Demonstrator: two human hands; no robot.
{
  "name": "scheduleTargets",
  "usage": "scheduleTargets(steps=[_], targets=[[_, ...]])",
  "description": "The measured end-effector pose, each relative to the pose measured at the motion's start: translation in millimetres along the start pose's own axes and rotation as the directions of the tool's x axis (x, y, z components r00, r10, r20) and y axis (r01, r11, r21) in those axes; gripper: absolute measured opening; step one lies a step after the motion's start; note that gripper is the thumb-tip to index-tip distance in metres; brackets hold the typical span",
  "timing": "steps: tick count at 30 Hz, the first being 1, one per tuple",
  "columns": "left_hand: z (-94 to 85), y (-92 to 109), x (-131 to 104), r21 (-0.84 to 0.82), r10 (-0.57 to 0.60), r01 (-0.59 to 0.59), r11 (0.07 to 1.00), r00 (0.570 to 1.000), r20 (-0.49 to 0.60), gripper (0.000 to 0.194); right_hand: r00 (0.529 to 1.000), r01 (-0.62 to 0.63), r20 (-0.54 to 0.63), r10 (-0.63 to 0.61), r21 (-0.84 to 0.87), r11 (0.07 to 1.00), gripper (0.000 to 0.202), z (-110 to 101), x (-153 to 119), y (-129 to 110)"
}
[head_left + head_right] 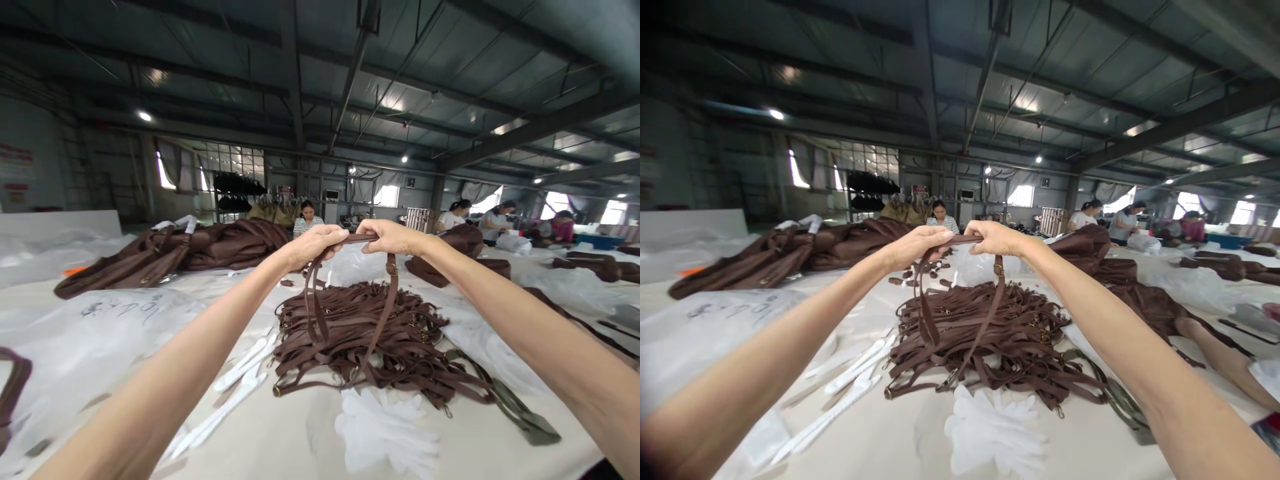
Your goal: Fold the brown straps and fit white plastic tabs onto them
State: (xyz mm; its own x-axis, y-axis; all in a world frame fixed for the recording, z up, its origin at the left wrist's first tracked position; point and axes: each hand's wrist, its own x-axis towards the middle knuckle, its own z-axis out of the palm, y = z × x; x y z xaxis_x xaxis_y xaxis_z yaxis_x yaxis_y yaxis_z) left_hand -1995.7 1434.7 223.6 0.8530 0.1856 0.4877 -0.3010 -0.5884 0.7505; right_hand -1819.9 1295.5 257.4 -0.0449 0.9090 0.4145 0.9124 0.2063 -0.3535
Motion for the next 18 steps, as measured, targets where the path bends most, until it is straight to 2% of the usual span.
scheduleTargets(steps=[2, 5, 7, 9, 10, 12, 14, 16, 18], targets=[[-8.1, 22, -9, -0.100, -0.070, 0.076, 0.992, 0.995, 0.066, 0.045, 0.998, 0.006, -0.069, 0.002, 0.108, 0.994, 0.022, -9, -4, -12], [-6.7, 46, -29, -0.272, -0.134, 0.164, 0.948, 0.983, 0.125, 0.041, 0.987, 0.059, -0.159, -0.015, 0.277, 0.959, 0.029, -13, -12, -30], [0.2, 57, -46, -0.380, -0.123, 0.153, 0.912, 0.987, 0.103, 0.037, 0.991, 0.060, -0.136, -0.010, 0.372, 0.926, 0.034, -10, -19, -40], [7.6, 65, -62, -0.405, -0.116, 0.132, 0.905, 0.991, 0.064, 0.037, 0.997, 0.042, -0.075, -0.005, 0.489, 0.871, 0.039, -3, -29, -47], [10.2, 67, -69, -0.361, -0.124, 0.132, 0.923, 0.991, 0.045, 0.037, 0.998, 0.040, -0.056, -0.012, 0.544, 0.838, 0.042, 1, -34, -50], [12.2, 72, -82, -0.159, -0.131, 0.127, 0.979, 0.991, -0.012, 0.035, 0.999, 0.033, -0.025, -0.023, 0.593, 0.805, 0.040, 6, -45, -54], [10.6, 76, -93, 0.120, -0.106, 0.111, 0.987, 0.993, -0.051, 0.027, 0.998, -0.031, 0.067, -0.006, 0.539, 0.842, 0.034, 8, -55, -56], [8.2, 81, -102, 0.322, -0.131, 0.120, 0.939, 0.991, 0.012, 0.023, 0.975, -0.138, 0.217, 0.044, 0.444, 0.885, 0.033, 6, -63, -59], [8.3, 85, -111, 0.357, -0.218, 0.155, 0.921, 0.966, 0.142, 0.031, 0.937, -0.211, 0.343, 0.073, 0.384, 0.899, 0.032, 1, -68, -62]])
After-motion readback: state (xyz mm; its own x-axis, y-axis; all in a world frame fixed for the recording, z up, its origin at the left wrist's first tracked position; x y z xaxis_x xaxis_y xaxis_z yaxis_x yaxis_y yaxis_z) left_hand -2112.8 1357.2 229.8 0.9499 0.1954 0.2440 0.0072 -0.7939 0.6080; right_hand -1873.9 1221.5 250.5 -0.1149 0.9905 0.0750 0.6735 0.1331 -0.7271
